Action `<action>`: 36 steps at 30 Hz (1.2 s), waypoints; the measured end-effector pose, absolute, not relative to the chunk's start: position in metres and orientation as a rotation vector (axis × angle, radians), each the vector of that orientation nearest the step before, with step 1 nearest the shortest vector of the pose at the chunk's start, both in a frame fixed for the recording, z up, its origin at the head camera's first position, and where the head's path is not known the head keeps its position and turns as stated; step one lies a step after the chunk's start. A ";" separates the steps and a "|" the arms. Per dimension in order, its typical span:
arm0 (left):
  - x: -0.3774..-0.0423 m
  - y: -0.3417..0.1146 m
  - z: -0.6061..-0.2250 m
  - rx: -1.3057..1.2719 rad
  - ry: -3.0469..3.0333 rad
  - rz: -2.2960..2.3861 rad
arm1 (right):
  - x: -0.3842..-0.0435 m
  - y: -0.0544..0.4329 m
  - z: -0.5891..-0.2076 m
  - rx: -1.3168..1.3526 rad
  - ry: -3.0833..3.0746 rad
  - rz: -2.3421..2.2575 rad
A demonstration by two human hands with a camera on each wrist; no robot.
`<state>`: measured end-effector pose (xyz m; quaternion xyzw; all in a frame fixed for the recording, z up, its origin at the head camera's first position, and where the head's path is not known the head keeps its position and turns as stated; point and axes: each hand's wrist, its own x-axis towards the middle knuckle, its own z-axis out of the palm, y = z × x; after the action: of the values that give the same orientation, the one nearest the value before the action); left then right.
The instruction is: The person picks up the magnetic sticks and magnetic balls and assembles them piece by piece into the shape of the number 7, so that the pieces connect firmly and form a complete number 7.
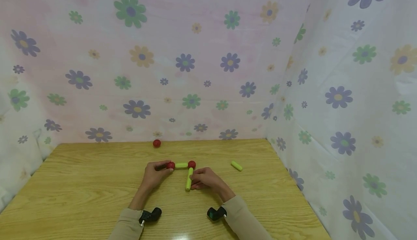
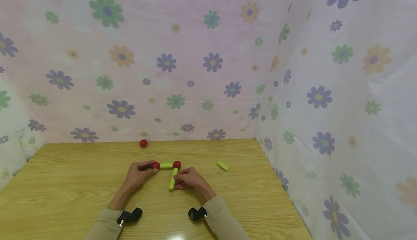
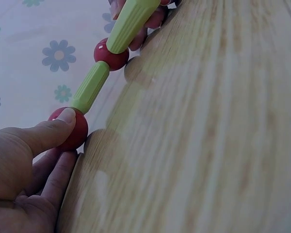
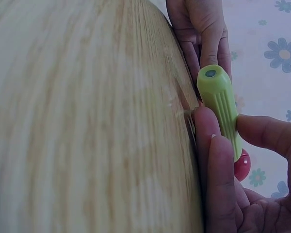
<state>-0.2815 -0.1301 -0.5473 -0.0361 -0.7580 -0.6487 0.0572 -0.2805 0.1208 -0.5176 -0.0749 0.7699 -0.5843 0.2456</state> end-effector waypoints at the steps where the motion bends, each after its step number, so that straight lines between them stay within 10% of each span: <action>1: -0.281 -0.130 -0.547 -0.109 -2.299 -1.965 | -0.281 0.121 -0.518 -0.205 2.106 -1.593; 36: -0.280 -0.128 -0.545 -0.091 -2.289 -1.981 | -0.276 0.124 -0.522 -0.196 2.083 -1.676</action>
<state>-0.2802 -0.1278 -0.5447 -0.0299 -0.7547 -0.6529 0.0566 -0.2760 0.1244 -0.5223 -0.0711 0.7565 -0.6087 0.2285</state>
